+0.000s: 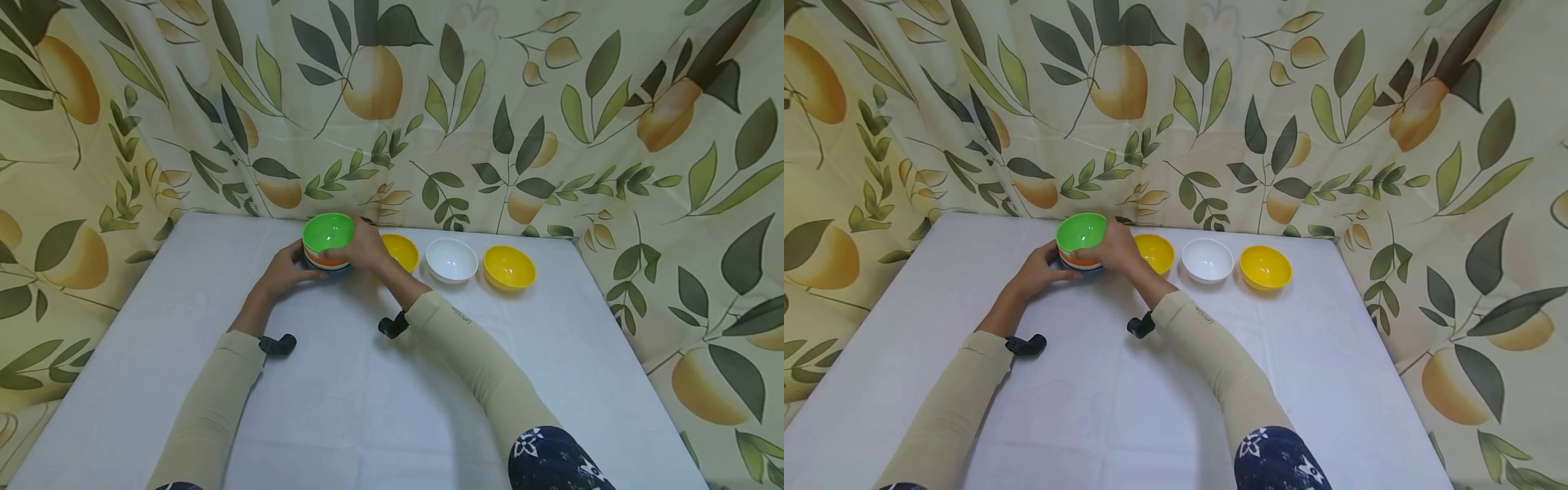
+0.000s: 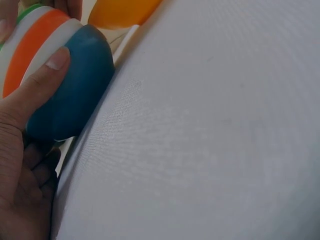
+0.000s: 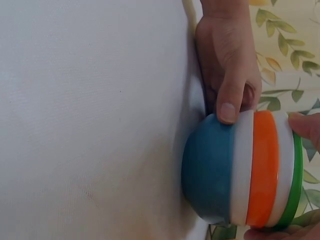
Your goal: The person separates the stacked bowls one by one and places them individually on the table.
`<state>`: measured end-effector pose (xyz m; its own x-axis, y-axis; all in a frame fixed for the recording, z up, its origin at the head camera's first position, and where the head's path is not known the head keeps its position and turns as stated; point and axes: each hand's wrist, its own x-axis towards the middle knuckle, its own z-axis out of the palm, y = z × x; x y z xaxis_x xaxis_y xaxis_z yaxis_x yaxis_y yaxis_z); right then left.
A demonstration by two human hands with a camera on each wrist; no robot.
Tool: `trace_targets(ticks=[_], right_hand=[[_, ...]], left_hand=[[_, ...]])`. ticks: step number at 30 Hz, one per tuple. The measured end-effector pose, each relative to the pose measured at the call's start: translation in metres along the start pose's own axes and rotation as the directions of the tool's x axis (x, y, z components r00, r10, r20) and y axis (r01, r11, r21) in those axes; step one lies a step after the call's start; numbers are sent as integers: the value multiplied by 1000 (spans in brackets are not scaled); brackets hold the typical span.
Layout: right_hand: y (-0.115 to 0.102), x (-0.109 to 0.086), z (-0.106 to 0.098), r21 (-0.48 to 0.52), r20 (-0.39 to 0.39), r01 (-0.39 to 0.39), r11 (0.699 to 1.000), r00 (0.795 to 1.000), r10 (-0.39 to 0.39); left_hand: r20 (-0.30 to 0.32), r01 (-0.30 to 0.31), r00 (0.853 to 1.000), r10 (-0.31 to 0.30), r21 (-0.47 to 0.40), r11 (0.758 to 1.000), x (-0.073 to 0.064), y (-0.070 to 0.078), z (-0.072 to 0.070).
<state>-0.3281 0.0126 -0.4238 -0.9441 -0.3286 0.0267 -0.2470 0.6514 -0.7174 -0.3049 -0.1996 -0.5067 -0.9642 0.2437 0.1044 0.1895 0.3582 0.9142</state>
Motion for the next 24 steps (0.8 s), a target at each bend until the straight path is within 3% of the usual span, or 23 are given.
trace_targets(ticks=[4, 10, 16, 18, 24], right_hand=[[0, 1, 1, -6, -2, 2, 1000, 1000, -2], [0, 1, 1, -10, -14, 5, 1000, 1000, -6], [1, 2, 2, -4, -20, 11, 1000, 1000, -11], [0, 2, 2, -9, -20, 12, 1000, 1000, -12], [-1, 2, 4, -39, -26, 29, 999, 999, -30]], left_hand=[[-13, -7, 1000, 7, 1, 1000, 7, -17, 0], [-12, -20, 1000, 20, -13, 1000, 8, -20, -1], [9, 3, 1000, -3, -11, 1000, -6, 14, -3], [11, 11, 1000, -11, -4, 1000, -7, 16, -3], [-13, -5, 1000, 5, -5, 1000, 8, -21, 0]])
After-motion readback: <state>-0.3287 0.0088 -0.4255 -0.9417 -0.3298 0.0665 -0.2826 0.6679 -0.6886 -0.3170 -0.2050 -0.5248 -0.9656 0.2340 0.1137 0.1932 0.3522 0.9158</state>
